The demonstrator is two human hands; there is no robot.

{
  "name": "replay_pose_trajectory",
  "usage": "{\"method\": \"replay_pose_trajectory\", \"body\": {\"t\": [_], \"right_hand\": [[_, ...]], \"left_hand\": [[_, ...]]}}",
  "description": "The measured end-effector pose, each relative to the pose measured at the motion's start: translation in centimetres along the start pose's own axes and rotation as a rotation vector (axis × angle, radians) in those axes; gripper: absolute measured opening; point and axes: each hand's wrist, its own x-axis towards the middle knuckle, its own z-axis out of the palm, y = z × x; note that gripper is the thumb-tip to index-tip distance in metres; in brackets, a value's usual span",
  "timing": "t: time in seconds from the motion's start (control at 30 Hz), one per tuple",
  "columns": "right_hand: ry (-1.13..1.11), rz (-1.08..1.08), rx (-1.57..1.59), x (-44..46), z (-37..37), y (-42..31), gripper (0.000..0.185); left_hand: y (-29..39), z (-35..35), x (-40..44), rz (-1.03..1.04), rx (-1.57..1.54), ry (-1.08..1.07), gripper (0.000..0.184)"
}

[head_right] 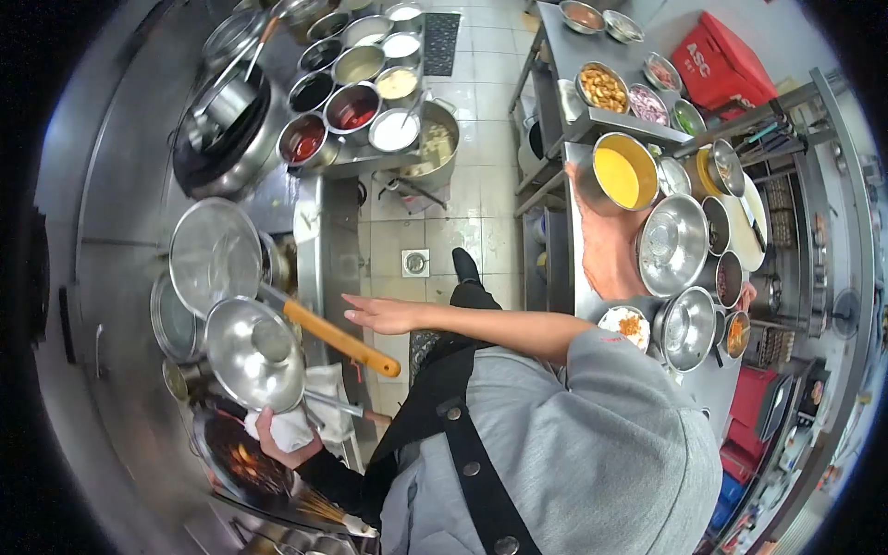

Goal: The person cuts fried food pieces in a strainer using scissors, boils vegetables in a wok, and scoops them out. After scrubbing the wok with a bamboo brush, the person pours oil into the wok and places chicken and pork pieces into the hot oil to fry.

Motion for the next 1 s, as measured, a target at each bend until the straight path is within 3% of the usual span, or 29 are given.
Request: {"method": "replay_pose_trajectory", "body": {"t": [0.07,0.13,0.17,0.2,0.27,0.4,0.47,0.63,0.73,0.8,0.83,0.93,1.0], "right_hand": [[0.074,0.005,0.052,-0.3,-4.0,0.7,0.061],[0.047,0.128,0.213,-1.2,-10.4,-1.5,0.055],[0.052,0.227,0.324,-1.1,-12.5,-0.7,0.047],[0.087,0.255,0.341,-1.1,-14.2,0.5,0.046],[0.163,0.311,0.374,-1.4,-17.6,3.1,0.044],[0.201,0.432,-0.297,-4.3,-24.8,4.6,0.034],[0.16,0.474,-0.347,-5.7,-27.4,5.6,0.034],[0.204,0.536,-0.326,-7.8,-32.2,7.0,0.033],[0.314,0.507,-0.314,-7.8,-34.5,5.4,0.024],[0.161,0.513,-0.318,-6.2,-34.9,5.4,0.024],[0.208,0.421,-0.407,-5.9,-35.1,5.4,0.024],[0.15,0.471,-0.428,-6.3,-39.2,-0.6,0.033],[0.284,0.405,-0.395,-7.7,-41.9,-3.1,0.035]], "left_hand": [[1.2,5.7,1.2,0.228,0.223,-0.092,0.028],[6.1,12.9,4.8,-0.755,-0.589,-0.06,0.024],[4.6,15.3,5.2,-0.654,-0.527,-0.148,0.021],[5.8,18.3,6.0,-0.789,-0.594,-0.148,0.02],[4.6,24.2,6.6,-0.803,-0.58,-0.133,0.018],[3.2,35.7,8.1,-0.901,-0.559,-0.31,0.017],[1.0,41.6,8.8,-0.959,-0.589,-0.452,0.016],[4.7,56.1,9.5,-0.91,-0.501,-0.607,0.016],[6.8,62.5,10.0,-0.88,-0.51,-0.679,0.013],[7.6,66.0,10.5,-0.838,-0.536,-0.728,0.014],[7.5,68.1,11.0,-0.813,-0.439,-0.728,0.018],[7.5,74.3,11.4,-0.827,-0.511,-0.72,0.02],[7.8,79.5,11.0,-0.79,-0.595,-0.773,0.02]]}}
